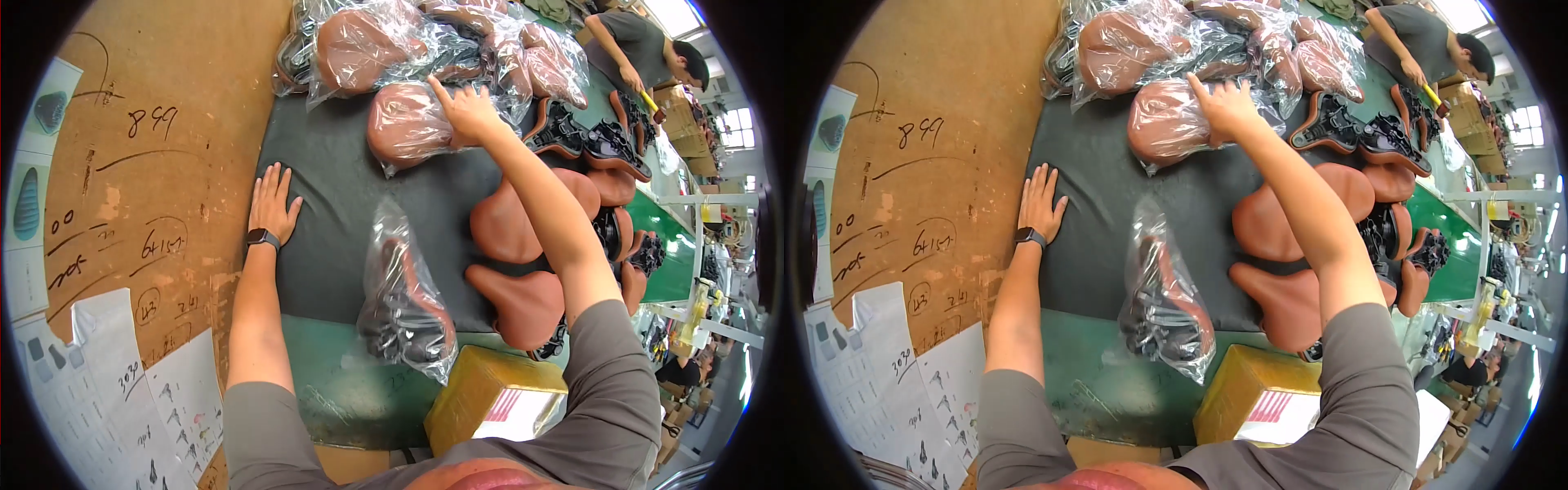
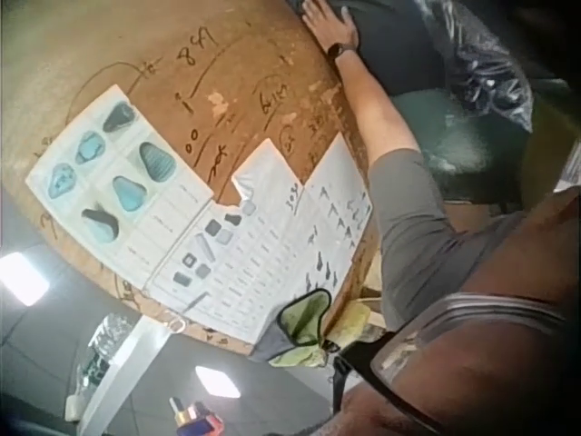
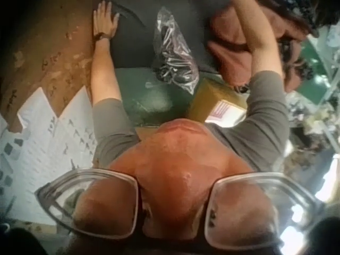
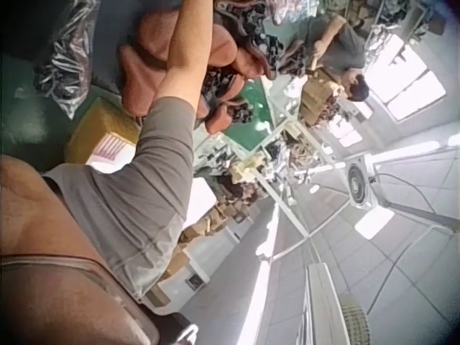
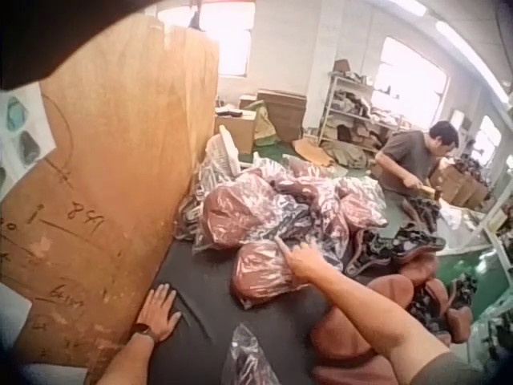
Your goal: Packing bicycle seats into cardboard boxes and sealing the boxes with tape.
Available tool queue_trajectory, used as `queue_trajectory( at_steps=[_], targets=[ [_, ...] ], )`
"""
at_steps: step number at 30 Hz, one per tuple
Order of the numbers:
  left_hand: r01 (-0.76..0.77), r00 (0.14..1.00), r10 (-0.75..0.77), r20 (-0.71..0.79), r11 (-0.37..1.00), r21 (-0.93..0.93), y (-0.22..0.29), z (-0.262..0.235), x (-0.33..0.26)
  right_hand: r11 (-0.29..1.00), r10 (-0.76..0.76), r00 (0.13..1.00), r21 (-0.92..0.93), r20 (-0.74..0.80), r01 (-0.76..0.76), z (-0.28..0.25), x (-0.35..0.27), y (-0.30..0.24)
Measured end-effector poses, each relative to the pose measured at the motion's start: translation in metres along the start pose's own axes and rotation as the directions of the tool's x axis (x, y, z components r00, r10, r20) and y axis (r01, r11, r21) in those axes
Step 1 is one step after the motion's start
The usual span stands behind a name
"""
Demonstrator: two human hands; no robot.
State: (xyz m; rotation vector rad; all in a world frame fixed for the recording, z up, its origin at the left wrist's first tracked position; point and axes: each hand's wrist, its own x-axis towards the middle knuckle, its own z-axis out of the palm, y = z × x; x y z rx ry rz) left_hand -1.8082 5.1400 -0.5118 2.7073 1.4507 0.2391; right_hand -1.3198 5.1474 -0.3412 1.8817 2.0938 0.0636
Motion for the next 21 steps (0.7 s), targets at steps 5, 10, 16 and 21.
queue_trajectory(
  at_steps=[5, 10, 16, 21],
  targets=[
    [0.043, 0.999, -0.044, -0.019, 0.998, -0.047, -0.002, 0.003, -0.009, 0.868, -0.32, 0.928, 0.453, 0.193, 0.205, 0.01, -0.043, -0.058],
    [0.118, 0.981, -0.144, -0.129, 0.975, -0.187, -0.024, 0.007, -0.029, 0.546, -0.771, 0.555, 0.773, 0.313, 0.322, -0.065, -0.003, -0.098],
    [-0.001, 0.99, -0.03, -0.139, 0.975, -0.222, 0.011, 0.015, 0.029, 0.997, -0.016, 0.814, -0.065, -0.58, -0.027, 0.041, 0.215, 0.054],
    [0.102, 0.985, -0.125, -0.122, 0.979, -0.175, -0.018, 0.008, -0.019, 0.872, -0.053, 0.979, 0.469, -0.197, 0.141, 0.017, 0.148, -0.084]
  ],
)
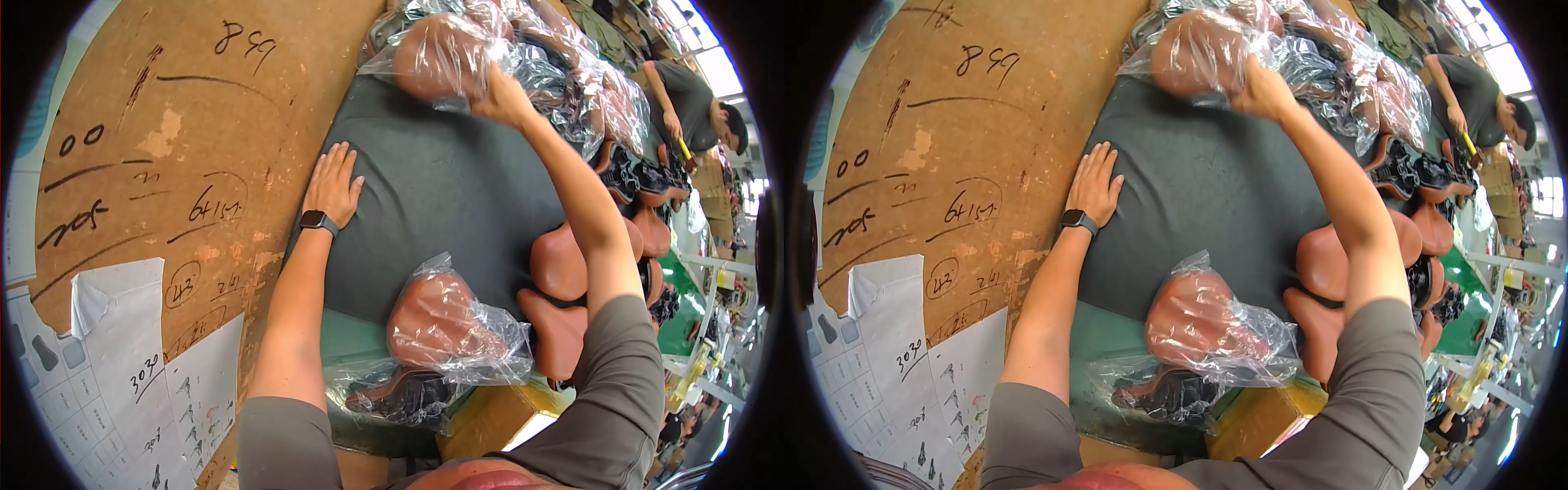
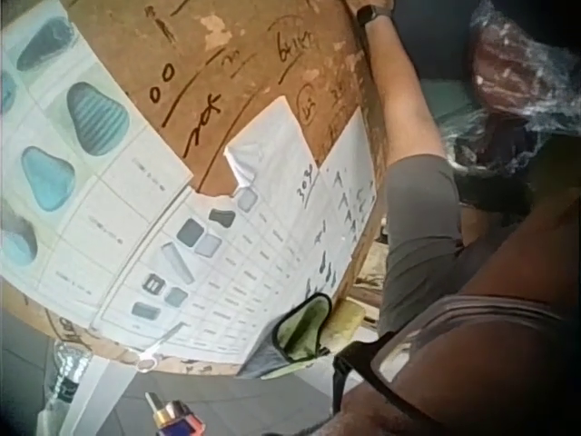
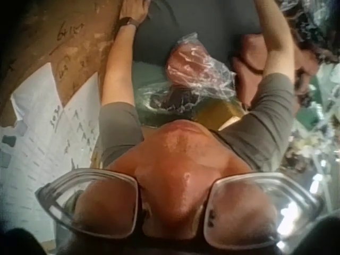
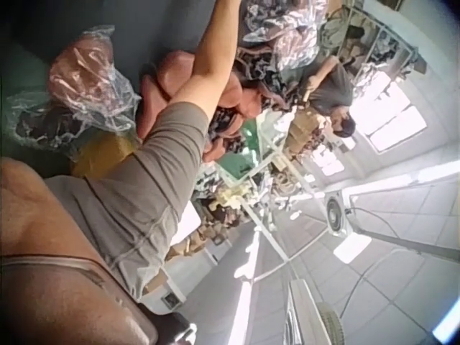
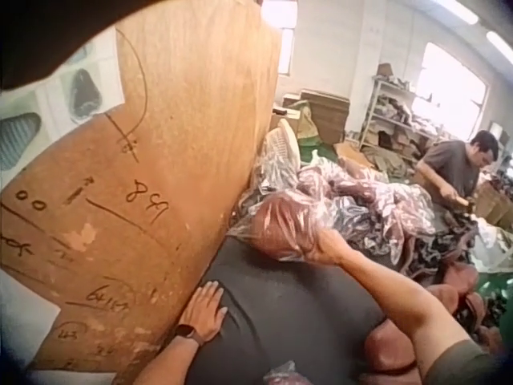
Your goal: Packing bicycle seats into cardboard boxes and sealing the boxes with tape.
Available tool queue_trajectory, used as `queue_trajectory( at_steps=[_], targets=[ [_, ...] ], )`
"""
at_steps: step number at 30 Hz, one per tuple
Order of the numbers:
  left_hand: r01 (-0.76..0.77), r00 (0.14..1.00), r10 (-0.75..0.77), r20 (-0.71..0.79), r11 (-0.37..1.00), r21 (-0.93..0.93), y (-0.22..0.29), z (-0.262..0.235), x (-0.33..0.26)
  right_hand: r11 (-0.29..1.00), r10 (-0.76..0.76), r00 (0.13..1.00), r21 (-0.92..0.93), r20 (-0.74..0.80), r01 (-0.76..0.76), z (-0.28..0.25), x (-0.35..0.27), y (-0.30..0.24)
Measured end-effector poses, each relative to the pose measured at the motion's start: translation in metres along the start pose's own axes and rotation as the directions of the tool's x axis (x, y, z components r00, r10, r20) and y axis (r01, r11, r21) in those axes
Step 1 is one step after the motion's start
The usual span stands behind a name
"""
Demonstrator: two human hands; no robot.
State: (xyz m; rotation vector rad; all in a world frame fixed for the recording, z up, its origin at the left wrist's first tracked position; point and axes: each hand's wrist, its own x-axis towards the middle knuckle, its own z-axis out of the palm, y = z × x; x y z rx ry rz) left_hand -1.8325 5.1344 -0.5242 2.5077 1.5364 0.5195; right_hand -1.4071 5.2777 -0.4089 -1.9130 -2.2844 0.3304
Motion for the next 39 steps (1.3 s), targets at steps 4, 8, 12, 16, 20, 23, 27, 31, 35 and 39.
queue_trajectory(
  at_steps=[4, 8, 12, 16, 20, 23, 27, 31, 35, 39],
  targets=[
    [0.033, 0.99, -0.047, -0.135, 0.994, -0.105, -0.007, 0.006, 0.003, 0.87, -0.453, 0.731, 0.432, 0.511, 0.237, -0.059, -0.101, -0.05],
    [0.065, 0.991, -0.076, -0.112, 0.994, -0.093, -0.011, 0.008, 0.0, 0.881, -0.474, 0.487, 0.404, 0.734, 0.247, -0.044, -0.049, -0.061],
    [0.039, 0.994, -0.046, -0.095, 0.996, -0.076, -0.002, 0.013, 0.012, 0.867, -0.494, 0.835, -0.207, -0.242, 0.453, 0.005, 0.073, -0.075],
    [0.02, 0.997, -0.027, -0.075, 0.995, -0.096, 0.011, 0.019, 0.025, 0.911, -0.308, 0.915, -0.359, -0.262, 0.204, 0.039, 0.106, -0.087],
    [0.069, 0.995, -0.075, -0.064, 0.994, -0.09, 0.0, 0.015, 0.013, 0.9, -0.38, 0.924, -0.247, -0.038, 0.36, 0.053, 0.034, -0.126],
    [0.083, 0.992, -0.093, -0.081, 0.99, -0.118, -0.014, 0.013, 0.004, 0.786, -0.541, 0.698, -0.013, 0.469, 0.618, -0.004, -0.077, -0.141],
    [0.09, 0.991, -0.096, -0.089, 0.993, -0.078, -0.015, 0.001, -0.004, 0.725, -0.48, 0.732, 0.688, 0.483, 0.022, -0.057, -0.036, -0.096],
    [0.026, 0.996, -0.035, -0.08, 0.993, -0.111, 0.013, 0.02, 0.028, 0.963, -0.197, 0.668, -0.013, -0.717, 0.27, 0.01, 0.083, 0.09],
    [0.05, 0.995, -0.058, -0.075, 0.993, -0.105, 0.008, 0.015, 0.022, 0.891, 0.309, 0.83, -0.164, -0.465, -0.424, 0.045, 0.113, 0.08],
    [0.07, 0.993, -0.078, -0.086, 0.994, -0.088, 0.003, 0.009, 0.016, 0.92, 0.259, 0.909, -0.204, -0.325, -0.335, 0.013, 0.085, 0.07]
  ],
)
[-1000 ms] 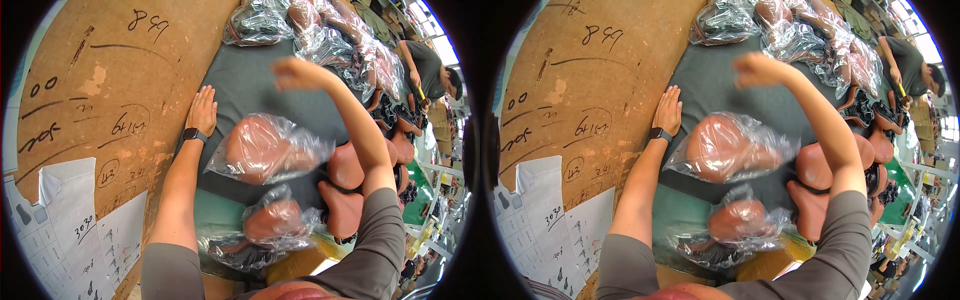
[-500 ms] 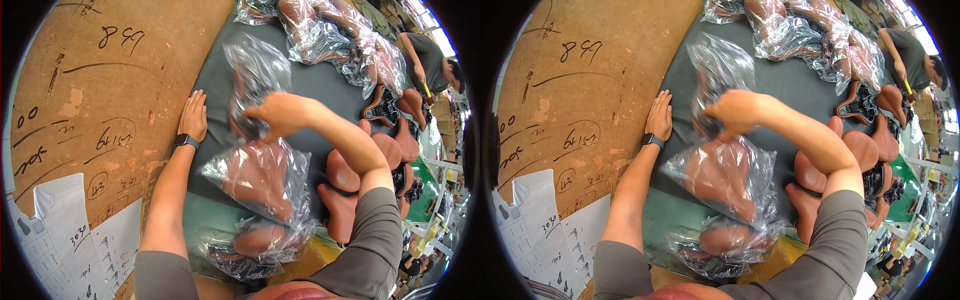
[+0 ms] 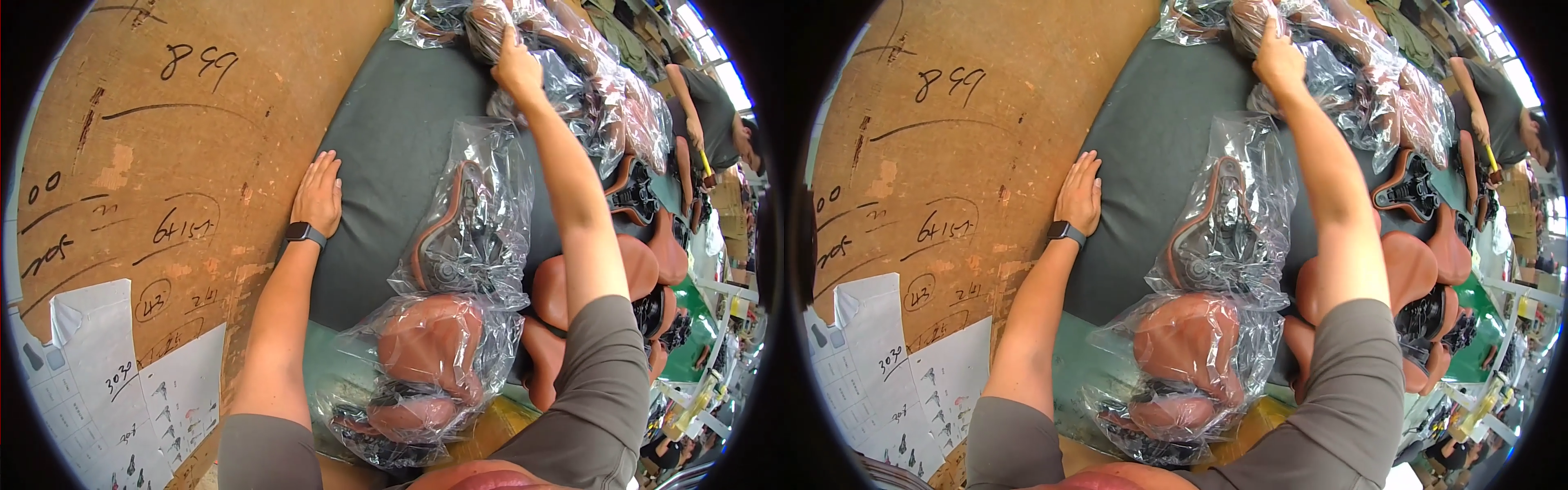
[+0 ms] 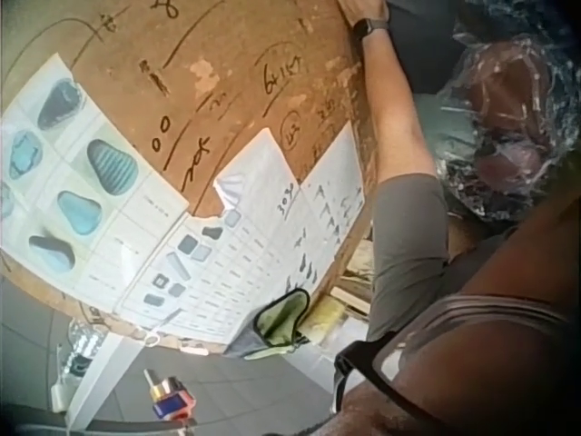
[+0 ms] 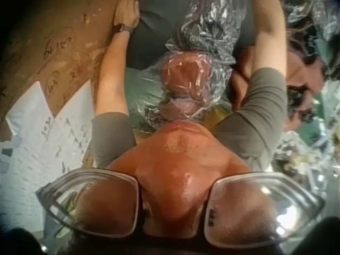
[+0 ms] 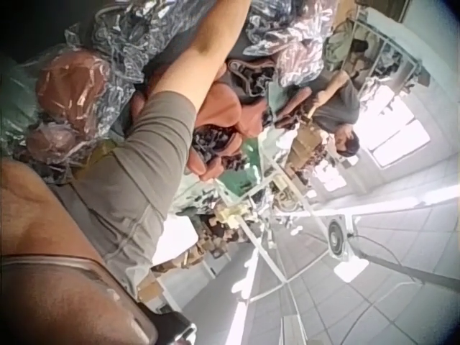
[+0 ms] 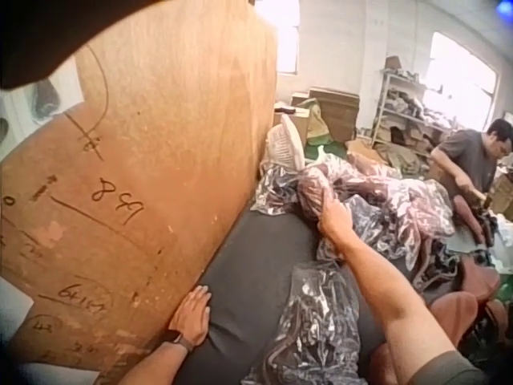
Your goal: Packing bicycle seats into cardboard boxes and sealing the boxes with tape.
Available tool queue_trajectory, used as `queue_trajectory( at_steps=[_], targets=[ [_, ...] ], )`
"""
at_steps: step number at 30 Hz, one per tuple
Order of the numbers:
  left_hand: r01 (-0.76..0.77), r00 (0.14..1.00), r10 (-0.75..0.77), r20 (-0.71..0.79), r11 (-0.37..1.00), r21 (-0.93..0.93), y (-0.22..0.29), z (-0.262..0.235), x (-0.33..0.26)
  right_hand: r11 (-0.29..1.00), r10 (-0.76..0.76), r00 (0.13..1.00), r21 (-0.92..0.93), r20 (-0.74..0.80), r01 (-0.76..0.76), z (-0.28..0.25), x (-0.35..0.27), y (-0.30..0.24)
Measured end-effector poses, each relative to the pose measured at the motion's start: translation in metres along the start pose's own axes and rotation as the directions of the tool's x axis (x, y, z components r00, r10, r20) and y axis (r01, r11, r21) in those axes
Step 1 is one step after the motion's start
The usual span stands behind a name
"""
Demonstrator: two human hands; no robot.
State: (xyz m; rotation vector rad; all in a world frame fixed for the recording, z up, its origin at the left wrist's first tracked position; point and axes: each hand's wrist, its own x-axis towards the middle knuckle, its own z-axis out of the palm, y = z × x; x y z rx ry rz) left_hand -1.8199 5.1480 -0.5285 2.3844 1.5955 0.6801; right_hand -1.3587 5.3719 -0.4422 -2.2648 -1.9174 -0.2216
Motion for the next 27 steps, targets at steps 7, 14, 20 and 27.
queue_trajectory(
  at_steps=[7, 14, 20, 27],
  targets=[
    [-0.006, 1.0, 0.006, -0.007, 1.0, 0.016, -0.003, -0.004, -0.003, 0.832, -0.554, 0.787, 0.189, 0.271, 0.521, -0.155, -0.16, -0.001],
    [-0.019, 1.0, 0.019, 0.008, 1.0, 0.003, -0.006, -0.004, -0.005, 0.432, -0.861, 0.143, 0.553, 0.488, 0.713, -0.258, -0.197, -0.065],
    [-0.012, 1.0, 0.012, 0.026, 1.0, -0.009, -0.005, -0.002, -0.003, 0.827, -0.466, 0.872, 0.424, 0.149, 0.37, -0.072, 0.058, -0.103],
    [-0.017, 1.0, 0.017, 0.008, 1.0, -0.006, -0.006, 0.0, -0.003, 0.759, -0.522, 0.828, 0.33, -0.207, 0.561, 0.048, 0.099, -0.078]
  ],
)
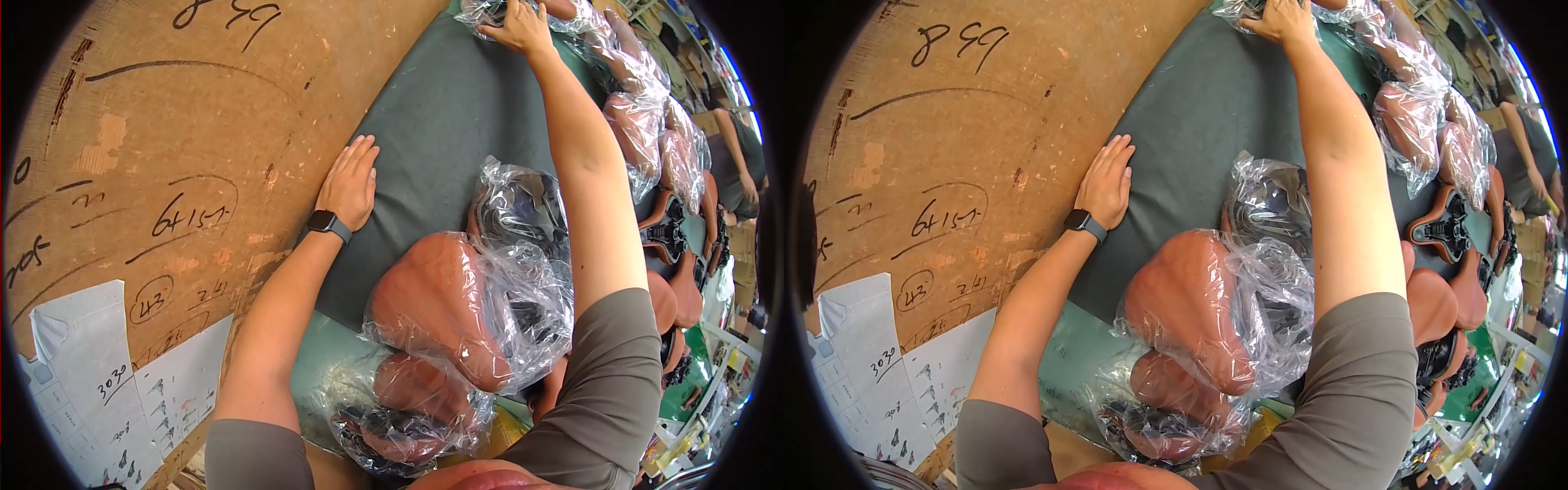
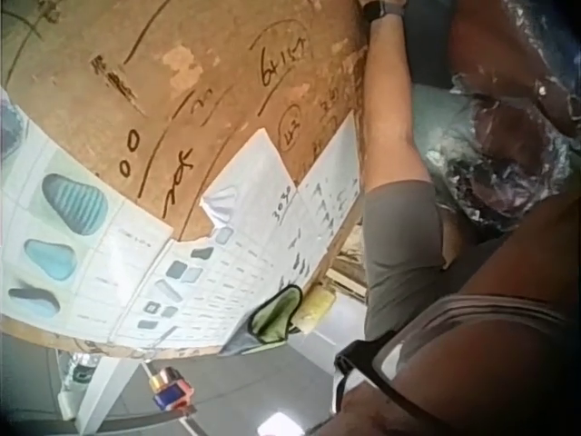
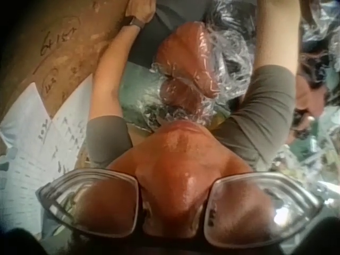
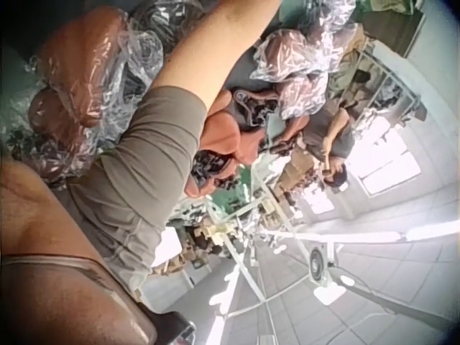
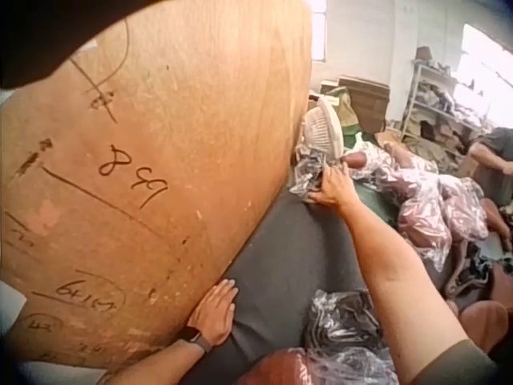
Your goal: Packing bicycle seats into cardboard boxes and sealing the boxes with tape.
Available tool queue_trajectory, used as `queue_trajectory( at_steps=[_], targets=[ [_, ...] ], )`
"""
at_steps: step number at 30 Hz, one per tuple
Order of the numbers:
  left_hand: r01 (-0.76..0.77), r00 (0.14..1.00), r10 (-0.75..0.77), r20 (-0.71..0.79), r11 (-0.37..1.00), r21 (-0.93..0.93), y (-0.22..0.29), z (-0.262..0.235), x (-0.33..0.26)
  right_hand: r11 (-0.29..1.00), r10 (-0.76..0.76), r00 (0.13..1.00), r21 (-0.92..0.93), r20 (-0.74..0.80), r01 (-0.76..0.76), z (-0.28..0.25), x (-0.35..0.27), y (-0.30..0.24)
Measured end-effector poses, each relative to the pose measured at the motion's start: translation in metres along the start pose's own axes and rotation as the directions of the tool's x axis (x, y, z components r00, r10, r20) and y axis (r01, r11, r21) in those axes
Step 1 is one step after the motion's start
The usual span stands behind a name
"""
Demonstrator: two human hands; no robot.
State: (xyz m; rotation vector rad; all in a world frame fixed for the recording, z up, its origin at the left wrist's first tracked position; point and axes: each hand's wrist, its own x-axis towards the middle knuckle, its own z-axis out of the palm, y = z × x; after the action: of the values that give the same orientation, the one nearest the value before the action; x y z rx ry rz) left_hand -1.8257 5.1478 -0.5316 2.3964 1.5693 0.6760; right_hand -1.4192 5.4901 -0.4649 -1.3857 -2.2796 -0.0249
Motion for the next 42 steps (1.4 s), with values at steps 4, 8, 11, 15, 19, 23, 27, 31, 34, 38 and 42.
queue_trajectory(
  at_steps=[4, 8, 11, 15, 19, 23, 27, 31, 34, 38, 42],
  targets=[
    [-0.015, 1.0, 0.015, -0.02, 1.0, 0.015, 0.006, -0.005, 0.003, 0.92, 0.072, 0.997, -0.385, 0.004, -0.065, -0.012, -0.001, 0.02],
    [-0.006, 1.0, 0.006, -0.001, 1.0, 0.019, 0.01, 0.001, 0.007, 0.971, -0.013, 0.981, -0.238, -0.194, -0.035, -0.026, -0.027, 0.002],
    [-0.013, 1.0, 0.013, 0.005, 1.0, 0.012, 0.011, 0.004, 0.008, 0.989, 0.134, 0.991, 0.067, -0.03, -0.132, -0.035, -0.073, -0.061],
    [-0.002, 1.0, 0.001, 0.011, 0.999, 0.032, 0.001, -0.001, -0.001, 0.922, -0.157, 0.924, 0.388, 0.349, 0.01, -0.126, -0.156, -0.212],
    [0.134, 0.989, -0.124, 0.086, 0.983, -0.123, -0.001, -0.007, -0.007, 0.608, -0.23, 0.815, 0.733, 0.532, -0.307, -0.192, -0.138, -0.192],
    [0.322, 0.933, -0.338, 0.12, 0.64, -0.698, 0.005, 0.004, 0.002, 0.631, 0.67, 0.738, -0.463, -0.079, -0.623, -0.174, -0.114, 0.004],
    [-0.015, 1.0, 0.017, -0.016, 0.993, 0.118, -0.016, 0.011, -0.013, 0.287, 0.954, 0.3, -0.249, -0.014, -0.925, -0.144, -0.18, 0.165],
    [0.087, 0.992, -0.085, 0.088, 0.996, -0.016, 0.004, 0.009, 0.0, 0.343, 0.931, 0.317, -0.141, 0.182, -0.929, -0.185, -0.208, 0.208],
    [0.052, 0.998, -0.053, 0.019, 0.998, 0.041, 0.007, -0.006, -0.002, 0.341, 0.773, 0.346, 0.111, 0.532, -0.933, -0.197, -0.225, 0.179],
    [0.031, 0.999, -0.031, 0.012, 0.999, 0.042, 0.009, -0.005, 0.0, 0.095, 0.491, 0.501, 0.528, 0.712, -0.844, -0.176, -0.264, 0.085],
    [0.011, 1.0, -0.011, 0.018, 1.0, 0.015, 0.016, 0.008, 0.009, 0.215, 0.418, 0.539, 0.497, 0.731, -0.841, -0.173, -0.272, -0.006]
  ],
)
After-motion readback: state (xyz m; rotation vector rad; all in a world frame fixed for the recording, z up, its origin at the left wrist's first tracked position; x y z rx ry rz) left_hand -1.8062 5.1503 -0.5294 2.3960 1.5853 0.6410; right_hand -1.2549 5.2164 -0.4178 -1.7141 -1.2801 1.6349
